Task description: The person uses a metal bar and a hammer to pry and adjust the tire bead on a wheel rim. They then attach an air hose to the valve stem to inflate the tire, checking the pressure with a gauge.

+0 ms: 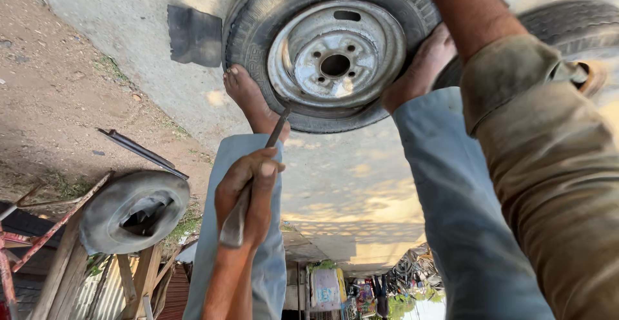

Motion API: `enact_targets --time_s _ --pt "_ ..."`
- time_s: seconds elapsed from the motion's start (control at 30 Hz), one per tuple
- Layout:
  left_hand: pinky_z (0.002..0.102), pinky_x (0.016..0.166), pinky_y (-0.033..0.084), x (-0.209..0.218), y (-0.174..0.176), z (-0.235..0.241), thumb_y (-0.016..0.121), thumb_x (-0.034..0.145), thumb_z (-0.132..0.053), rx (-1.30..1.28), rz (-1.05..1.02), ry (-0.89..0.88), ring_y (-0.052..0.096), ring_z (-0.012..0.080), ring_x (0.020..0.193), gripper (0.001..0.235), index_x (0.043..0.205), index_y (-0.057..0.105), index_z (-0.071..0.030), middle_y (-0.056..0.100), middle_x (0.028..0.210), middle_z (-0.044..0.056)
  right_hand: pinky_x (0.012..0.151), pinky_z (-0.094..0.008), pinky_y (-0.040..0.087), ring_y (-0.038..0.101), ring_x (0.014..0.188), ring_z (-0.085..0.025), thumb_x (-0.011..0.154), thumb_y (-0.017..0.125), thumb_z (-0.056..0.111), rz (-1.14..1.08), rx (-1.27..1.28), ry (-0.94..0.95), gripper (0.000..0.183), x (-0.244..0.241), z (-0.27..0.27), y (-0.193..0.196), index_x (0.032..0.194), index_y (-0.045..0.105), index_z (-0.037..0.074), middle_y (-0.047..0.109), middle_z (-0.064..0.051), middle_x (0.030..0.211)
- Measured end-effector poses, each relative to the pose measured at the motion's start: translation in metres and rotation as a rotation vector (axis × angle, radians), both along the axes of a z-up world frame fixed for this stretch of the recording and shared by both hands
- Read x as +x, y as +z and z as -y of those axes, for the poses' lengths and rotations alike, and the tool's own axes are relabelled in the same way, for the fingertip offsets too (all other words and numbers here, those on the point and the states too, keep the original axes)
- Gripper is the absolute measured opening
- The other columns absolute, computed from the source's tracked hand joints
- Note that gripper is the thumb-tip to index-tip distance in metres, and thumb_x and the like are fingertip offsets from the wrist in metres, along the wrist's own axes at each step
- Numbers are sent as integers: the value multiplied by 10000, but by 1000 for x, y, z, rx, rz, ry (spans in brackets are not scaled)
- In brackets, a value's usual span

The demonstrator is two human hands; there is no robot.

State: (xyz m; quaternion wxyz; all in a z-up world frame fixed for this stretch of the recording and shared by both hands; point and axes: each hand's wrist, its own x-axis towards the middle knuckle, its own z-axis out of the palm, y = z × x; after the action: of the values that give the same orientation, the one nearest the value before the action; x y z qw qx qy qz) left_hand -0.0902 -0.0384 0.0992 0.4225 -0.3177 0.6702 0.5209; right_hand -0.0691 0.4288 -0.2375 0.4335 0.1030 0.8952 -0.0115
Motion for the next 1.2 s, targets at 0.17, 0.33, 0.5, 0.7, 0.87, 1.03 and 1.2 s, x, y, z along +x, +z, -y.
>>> enact_targets --time_s 0.17,0.33,0.5,0.7,0.87,1.03,1.2 --pt "294 721 527 4 -13 -29 635 1025 -445 -18 58 35 646 135 784 473 890 741 -5 710 809 75 721 -446 549 689 790 -383 885 799 304 -31 -138 -196 392 -2 98 152 967 741 -76 683 -254 837" --pt "301 665 484 23 -41 -47 579 1025 -538 33 114 106 568 122 721 563 852 753 -31 642 739 20 386 -275 356 429 437 -105 930 734 280 314 -344 -1541 269 22 175 329 906 560 77 483 8 620" --pt "334 633 474 39 -89 -74 560 1028 -577 87 -53 -2 588 146 646 619 739 653 -38 609 665 40 406 -313 346 392 431 -134 923 715 313 416 -247 -1862 311 66 202 373 839 473 137 417 17 590" --pt "401 573 484 50 -159 -119 602 990 -573 -34 -16 -88 607 239 571 603 704 664 -46 637 612 107 436 -300 351 384 458 -117 936 712 351 586 -238 -1887 352 108 184 345 820 440 161 391 36 598" --pt "426 586 540 33 -189 -132 575 975 -534 -69 160 -81 733 249 616 532 767 710 -63 717 655 106 436 -299 360 414 462 -124 920 716 352 598 -245 -1784 328 106 179 341 836 469 153 434 24 601" --pt "429 595 539 23 -205 -156 625 963 -502 -163 -30 -142 710 283 643 480 807 752 -66 721 678 95 423 -287 363 422 466 -105 912 741 355 565 -263 -1750 327 93 175 342 860 495 145 436 23 602" --pt "406 603 561 20 -206 -165 601 992 -481 -100 69 -65 746 235 619 494 793 700 -40 718 662 101 417 -283 364 432 445 -113 913 742 358 545 -282 -1796 337 95 163 344 859 492 137 457 22 604"
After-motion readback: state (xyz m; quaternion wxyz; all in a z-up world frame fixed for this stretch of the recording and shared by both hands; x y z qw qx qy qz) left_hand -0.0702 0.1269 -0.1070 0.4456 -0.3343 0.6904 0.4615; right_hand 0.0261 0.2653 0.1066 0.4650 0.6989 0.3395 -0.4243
